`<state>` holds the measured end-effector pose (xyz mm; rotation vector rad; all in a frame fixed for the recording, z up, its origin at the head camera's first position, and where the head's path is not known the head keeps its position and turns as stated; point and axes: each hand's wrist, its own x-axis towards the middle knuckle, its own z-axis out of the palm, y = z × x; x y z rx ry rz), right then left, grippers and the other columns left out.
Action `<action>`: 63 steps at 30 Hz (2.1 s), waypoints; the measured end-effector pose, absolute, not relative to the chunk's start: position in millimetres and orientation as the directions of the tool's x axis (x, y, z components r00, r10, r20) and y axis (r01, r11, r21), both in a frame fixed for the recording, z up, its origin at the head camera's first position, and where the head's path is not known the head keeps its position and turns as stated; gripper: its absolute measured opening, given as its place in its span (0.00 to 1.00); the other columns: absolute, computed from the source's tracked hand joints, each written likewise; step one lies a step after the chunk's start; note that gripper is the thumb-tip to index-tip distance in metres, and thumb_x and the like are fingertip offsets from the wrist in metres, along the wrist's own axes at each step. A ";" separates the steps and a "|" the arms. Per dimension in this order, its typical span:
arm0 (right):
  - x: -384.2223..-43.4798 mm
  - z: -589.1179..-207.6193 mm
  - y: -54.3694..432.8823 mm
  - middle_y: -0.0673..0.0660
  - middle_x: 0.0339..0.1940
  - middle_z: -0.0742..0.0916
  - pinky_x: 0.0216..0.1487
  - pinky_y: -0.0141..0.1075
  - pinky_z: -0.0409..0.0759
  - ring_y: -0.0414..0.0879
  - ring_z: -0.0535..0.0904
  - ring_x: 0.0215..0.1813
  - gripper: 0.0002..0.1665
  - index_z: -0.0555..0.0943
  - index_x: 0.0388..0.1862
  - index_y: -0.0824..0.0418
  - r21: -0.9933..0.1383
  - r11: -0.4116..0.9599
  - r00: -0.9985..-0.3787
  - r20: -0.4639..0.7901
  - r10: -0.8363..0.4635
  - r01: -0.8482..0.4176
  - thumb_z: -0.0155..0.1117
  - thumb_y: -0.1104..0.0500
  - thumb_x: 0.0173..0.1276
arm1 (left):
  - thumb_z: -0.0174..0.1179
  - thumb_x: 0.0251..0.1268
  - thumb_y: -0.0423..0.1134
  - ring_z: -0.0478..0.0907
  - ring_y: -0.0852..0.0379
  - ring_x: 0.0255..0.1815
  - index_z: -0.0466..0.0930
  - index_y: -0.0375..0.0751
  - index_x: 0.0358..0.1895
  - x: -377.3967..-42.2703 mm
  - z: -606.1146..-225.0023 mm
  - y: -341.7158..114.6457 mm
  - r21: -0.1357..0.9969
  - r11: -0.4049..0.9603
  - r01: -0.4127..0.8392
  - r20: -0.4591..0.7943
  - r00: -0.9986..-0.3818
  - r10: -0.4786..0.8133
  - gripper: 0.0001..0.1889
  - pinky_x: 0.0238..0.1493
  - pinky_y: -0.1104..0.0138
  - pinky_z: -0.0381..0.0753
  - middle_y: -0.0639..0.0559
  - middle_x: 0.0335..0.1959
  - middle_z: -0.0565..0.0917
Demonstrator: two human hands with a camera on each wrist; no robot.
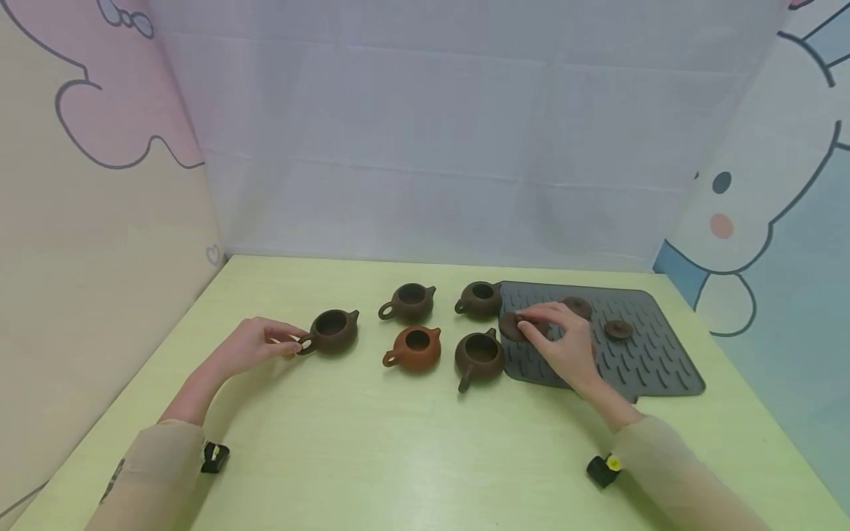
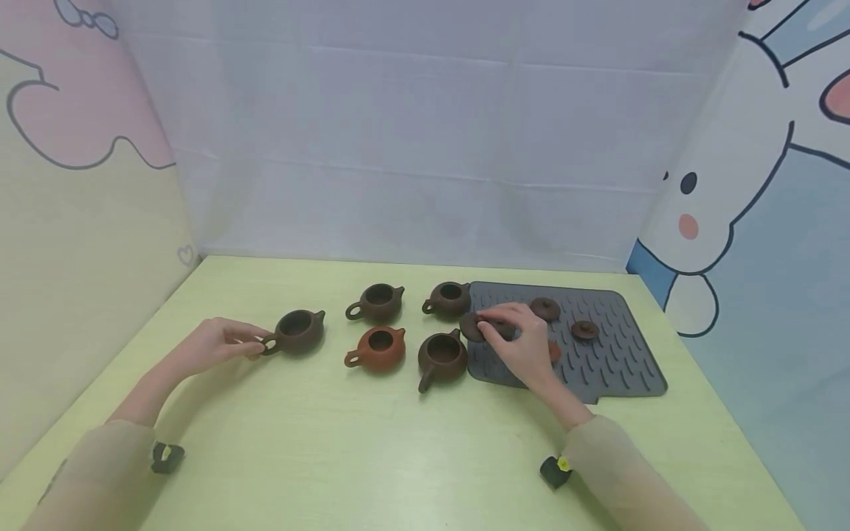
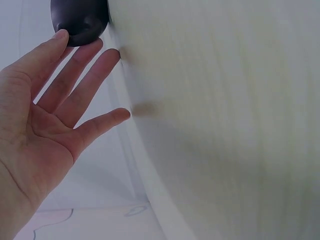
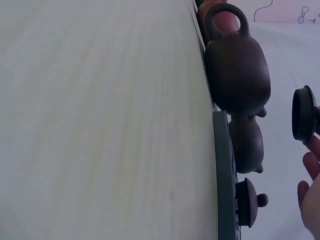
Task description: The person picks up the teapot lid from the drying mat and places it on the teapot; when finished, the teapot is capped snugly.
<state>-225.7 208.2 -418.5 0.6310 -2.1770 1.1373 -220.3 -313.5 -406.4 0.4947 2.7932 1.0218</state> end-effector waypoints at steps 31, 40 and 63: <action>-218.0 -403.7 72.5 0.57 0.38 0.90 0.47 0.37 0.78 0.49 0.83 0.43 0.10 0.89 0.40 0.59 -0.582 0.304 -0.647 0.738 -0.191 -0.754 0.72 0.66 0.59 | 0.64 0.66 0.38 0.89 0.54 0.37 0.83 0.36 0.55 -220.8 -404.5 -311.2 0.676 0.688 0.263 -0.006 -0.932 0.363 0.17 0.39 0.73 0.81 0.44 0.39 0.90; -218.4 -397.1 28.2 0.52 0.40 0.90 0.34 0.44 0.85 0.46 0.82 0.46 0.07 0.90 0.40 0.53 -0.675 0.234 -0.714 0.671 -0.201 -0.700 0.72 0.59 0.62 | 0.64 0.66 0.37 0.89 0.55 0.36 0.83 0.37 0.55 -219.7 -405.4 -311.0 0.671 0.696 0.257 -0.010 -0.935 0.355 0.17 0.39 0.71 0.81 0.44 0.38 0.91; -240.9 -402.5 -55.3 0.47 0.43 0.90 0.54 0.41 0.77 0.45 0.81 0.48 0.11 0.90 0.42 0.47 -0.588 0.549 -0.778 0.594 -0.206 -0.594 0.71 0.47 0.63 | 0.64 0.67 0.41 0.89 0.55 0.37 0.83 0.42 0.56 -219.6 -408.2 -316.0 0.667 0.699 0.258 -0.013 -0.934 0.357 0.17 0.42 0.68 0.82 0.48 0.38 0.91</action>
